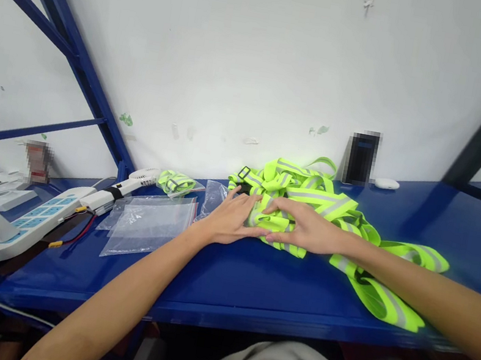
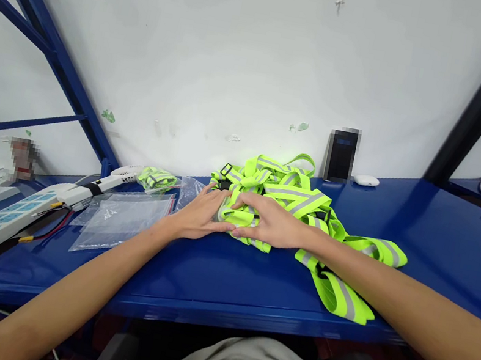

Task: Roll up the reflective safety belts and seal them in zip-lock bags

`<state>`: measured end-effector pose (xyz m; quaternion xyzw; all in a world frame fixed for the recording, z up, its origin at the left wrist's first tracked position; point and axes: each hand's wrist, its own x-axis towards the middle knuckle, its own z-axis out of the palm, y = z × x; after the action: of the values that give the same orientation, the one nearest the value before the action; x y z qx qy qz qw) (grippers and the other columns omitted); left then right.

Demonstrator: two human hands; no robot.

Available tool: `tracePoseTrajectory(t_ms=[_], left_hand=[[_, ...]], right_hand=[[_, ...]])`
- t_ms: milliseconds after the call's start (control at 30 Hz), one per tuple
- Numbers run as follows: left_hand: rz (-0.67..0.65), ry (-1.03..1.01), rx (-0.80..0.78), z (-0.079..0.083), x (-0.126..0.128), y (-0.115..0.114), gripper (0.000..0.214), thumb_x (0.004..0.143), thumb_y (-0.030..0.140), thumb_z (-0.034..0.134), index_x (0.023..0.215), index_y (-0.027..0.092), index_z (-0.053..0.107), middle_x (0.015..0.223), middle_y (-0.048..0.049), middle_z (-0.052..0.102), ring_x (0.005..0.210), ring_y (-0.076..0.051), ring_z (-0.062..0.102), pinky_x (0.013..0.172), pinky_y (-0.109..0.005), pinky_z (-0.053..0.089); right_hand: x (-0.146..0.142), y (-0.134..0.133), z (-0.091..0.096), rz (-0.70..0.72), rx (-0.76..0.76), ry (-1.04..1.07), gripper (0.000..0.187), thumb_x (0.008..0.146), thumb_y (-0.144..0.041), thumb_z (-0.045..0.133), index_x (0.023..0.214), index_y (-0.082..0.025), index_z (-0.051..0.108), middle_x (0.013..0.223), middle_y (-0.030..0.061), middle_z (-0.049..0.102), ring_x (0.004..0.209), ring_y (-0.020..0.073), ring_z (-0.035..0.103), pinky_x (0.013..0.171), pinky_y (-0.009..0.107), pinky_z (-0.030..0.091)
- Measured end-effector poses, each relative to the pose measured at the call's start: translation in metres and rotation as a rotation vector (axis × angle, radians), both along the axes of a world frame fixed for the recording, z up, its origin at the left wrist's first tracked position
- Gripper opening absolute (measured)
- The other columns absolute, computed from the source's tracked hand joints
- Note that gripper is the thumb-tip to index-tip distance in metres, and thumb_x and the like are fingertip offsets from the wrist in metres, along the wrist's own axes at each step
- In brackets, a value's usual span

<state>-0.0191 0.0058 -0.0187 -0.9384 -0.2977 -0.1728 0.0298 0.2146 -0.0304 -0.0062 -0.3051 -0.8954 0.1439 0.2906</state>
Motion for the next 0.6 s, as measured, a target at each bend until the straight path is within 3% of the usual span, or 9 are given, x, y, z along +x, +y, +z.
tracePoseTrajectory(t_ms=[133,267,433,600], left_hand=[[-0.045,0.007,0.002,0.0018,-0.0040,-0.0019,0.094,0.076,0.077,0.057,0.146,0.019,0.031,0.137,-0.0164,0.056,0.129,-0.031,0.052,0.120,-0.058,0.015],[-0.058,-0.003,0.039,0.0035,-0.0041,-0.0044,0.118,0.063,0.080,0.066,0.152,0.017,0.021,0.145,-0.0202,0.049,0.131,-0.034,0.050,0.119,-0.058,0.018],[-0.026,-0.043,0.011,0.0088,-0.0032,-0.0055,0.112,0.071,0.073,0.067,0.153,0.017,0.016,0.147,-0.0200,0.047,0.133,-0.035,0.049,0.114,-0.053,0.030],[0.026,-0.230,-0.084,0.0072,-0.0003,-0.0083,0.108,0.071,0.069,0.070,0.153,0.022,0.019,0.146,-0.0166,0.049,0.130,-0.036,0.051,0.104,-0.049,0.044]], right_hand=[[0.0046,0.0011,0.0020,0.000,-0.026,0.007,0.039,0.082,-0.047,0.068,0.110,-0.020,0.060,0.101,0.0053,0.068,0.078,0.0195,0.061,0.068,0.030,0.046],[0.0057,0.0020,0.0007,-0.039,0.024,0.056,0.038,0.081,-0.045,0.070,0.109,-0.020,0.062,0.101,0.0057,0.070,0.082,0.0213,0.064,0.071,0.031,0.048],[0.0058,0.0011,0.0032,-0.107,0.074,0.151,0.036,0.080,-0.043,0.072,0.107,-0.020,0.065,0.105,0.0065,0.070,0.089,0.0235,0.066,0.076,0.034,0.051],[0.0070,0.0016,0.0040,-0.136,0.154,0.265,0.035,0.077,-0.043,0.074,0.102,-0.020,0.065,0.100,0.0077,0.071,0.090,0.0253,0.067,0.081,0.038,0.052]])
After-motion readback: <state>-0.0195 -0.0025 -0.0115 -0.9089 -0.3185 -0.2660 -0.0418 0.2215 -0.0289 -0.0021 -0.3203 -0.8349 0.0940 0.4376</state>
